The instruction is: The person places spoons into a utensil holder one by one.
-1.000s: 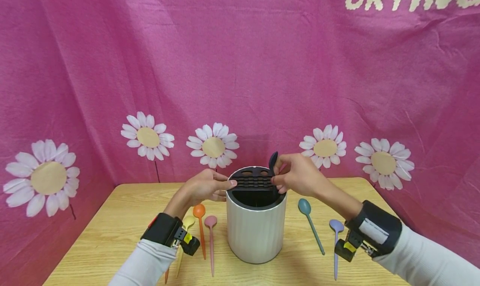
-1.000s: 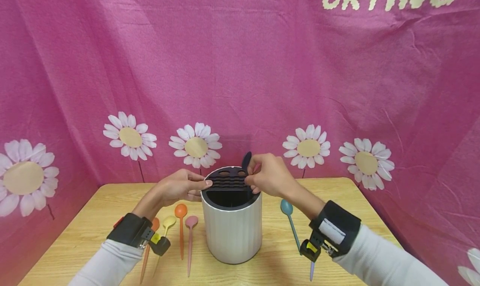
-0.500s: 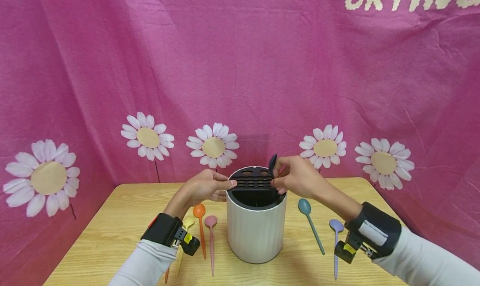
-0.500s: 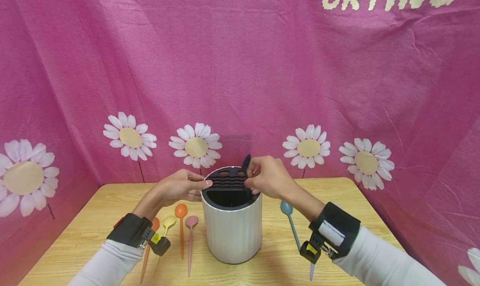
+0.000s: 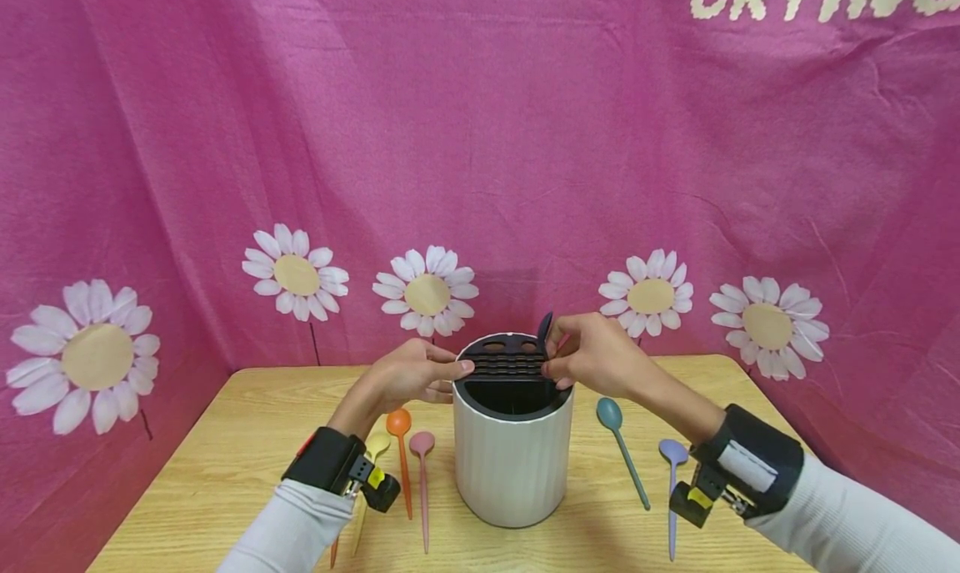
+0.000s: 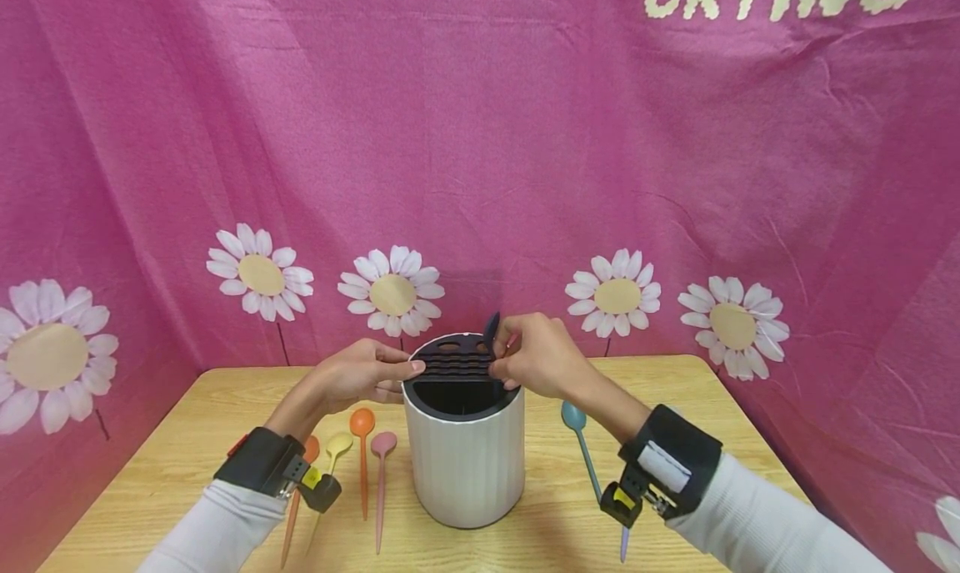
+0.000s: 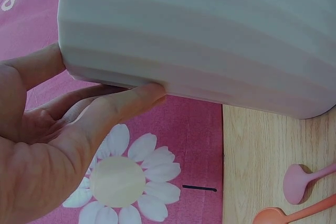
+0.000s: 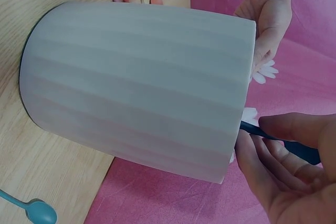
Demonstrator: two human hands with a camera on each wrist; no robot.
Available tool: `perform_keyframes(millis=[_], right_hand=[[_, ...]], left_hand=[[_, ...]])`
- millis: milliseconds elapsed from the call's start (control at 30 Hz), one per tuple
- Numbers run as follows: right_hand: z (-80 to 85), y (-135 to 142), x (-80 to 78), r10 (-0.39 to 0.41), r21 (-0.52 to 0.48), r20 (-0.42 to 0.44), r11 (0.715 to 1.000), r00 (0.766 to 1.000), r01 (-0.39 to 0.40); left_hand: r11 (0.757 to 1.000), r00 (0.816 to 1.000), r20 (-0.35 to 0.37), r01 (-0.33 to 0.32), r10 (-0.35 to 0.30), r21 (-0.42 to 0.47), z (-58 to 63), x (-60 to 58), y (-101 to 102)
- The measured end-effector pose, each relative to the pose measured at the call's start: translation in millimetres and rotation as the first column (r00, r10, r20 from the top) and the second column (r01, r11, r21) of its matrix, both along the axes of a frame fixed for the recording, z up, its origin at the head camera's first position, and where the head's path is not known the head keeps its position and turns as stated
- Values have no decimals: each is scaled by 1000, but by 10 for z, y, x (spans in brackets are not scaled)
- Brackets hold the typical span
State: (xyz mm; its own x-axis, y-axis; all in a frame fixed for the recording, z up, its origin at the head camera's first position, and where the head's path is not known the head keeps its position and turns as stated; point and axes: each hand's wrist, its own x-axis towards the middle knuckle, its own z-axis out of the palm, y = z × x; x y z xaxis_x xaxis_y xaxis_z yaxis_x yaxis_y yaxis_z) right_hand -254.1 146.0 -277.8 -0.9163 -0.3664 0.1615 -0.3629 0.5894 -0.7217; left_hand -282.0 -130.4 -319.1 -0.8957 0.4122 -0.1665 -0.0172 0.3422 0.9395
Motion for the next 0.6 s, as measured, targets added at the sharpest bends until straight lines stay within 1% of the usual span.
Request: perform_keyframes(millis=[200,600], right_hand=[[8,2,8,4,26,-16,1000,1000,-4],[13,-2,11,1,36,-7,999,1000,-1]], left_hand=[[1000,1000,4,-6,6,1,1,-7,3],[1000,1000,3,2,-2,-7,-3,-12,-4]])
